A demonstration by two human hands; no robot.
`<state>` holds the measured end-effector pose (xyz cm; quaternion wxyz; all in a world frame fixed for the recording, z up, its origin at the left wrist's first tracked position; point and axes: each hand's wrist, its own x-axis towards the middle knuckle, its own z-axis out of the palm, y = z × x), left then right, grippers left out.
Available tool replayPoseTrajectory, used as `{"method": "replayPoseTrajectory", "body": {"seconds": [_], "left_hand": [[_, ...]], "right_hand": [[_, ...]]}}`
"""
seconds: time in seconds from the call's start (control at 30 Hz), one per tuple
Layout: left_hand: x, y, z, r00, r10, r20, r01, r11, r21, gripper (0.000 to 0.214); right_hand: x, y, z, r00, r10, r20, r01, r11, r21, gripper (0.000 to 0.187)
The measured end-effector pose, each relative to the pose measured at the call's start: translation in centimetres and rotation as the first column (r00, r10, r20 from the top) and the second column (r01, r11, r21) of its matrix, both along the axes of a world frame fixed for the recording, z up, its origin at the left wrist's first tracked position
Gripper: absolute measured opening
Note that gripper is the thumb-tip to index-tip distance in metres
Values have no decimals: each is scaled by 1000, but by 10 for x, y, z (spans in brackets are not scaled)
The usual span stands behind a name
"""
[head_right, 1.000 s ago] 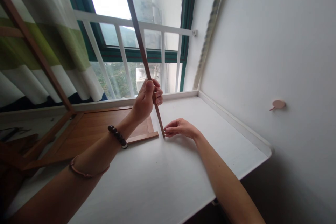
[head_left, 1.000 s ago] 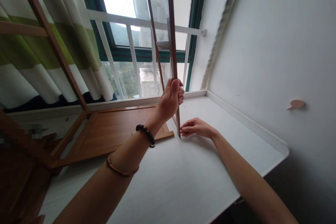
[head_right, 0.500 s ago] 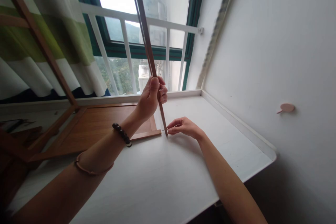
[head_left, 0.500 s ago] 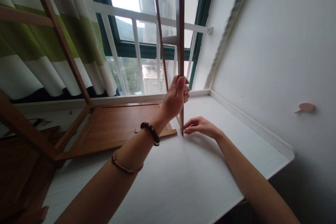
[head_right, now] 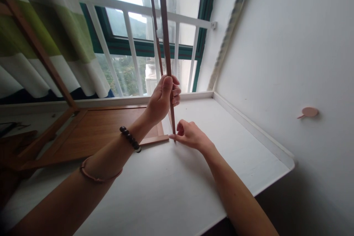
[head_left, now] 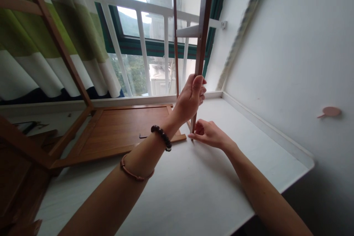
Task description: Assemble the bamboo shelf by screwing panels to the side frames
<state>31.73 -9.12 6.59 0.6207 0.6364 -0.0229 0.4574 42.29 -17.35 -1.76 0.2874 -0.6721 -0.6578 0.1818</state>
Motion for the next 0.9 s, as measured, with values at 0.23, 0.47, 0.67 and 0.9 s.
{"method": "replayPoseTrajectory", "body": {"seconds": [0.23,0.47,0.67,0.9], "left_hand": [[2,-3,1,1000,26,1,-26,999,-40,26],[2,-3,0,1000,-1,3,1,1000,-31,25],[-3,-1,0,1000,-5,5,6,999,-42,25],[-6,2,-15,998,-17,-61,19,999,30,28]], "right_hand": [[-18,2,4,922,10,387,10,999,-50,38],[-20,0,8,872,10,490,8,999,-35,49],[-31,5,4,826,-121,551,153,988,-12,53],[-36,10,-4,816,-163,555,230,972,-52,45]]}}
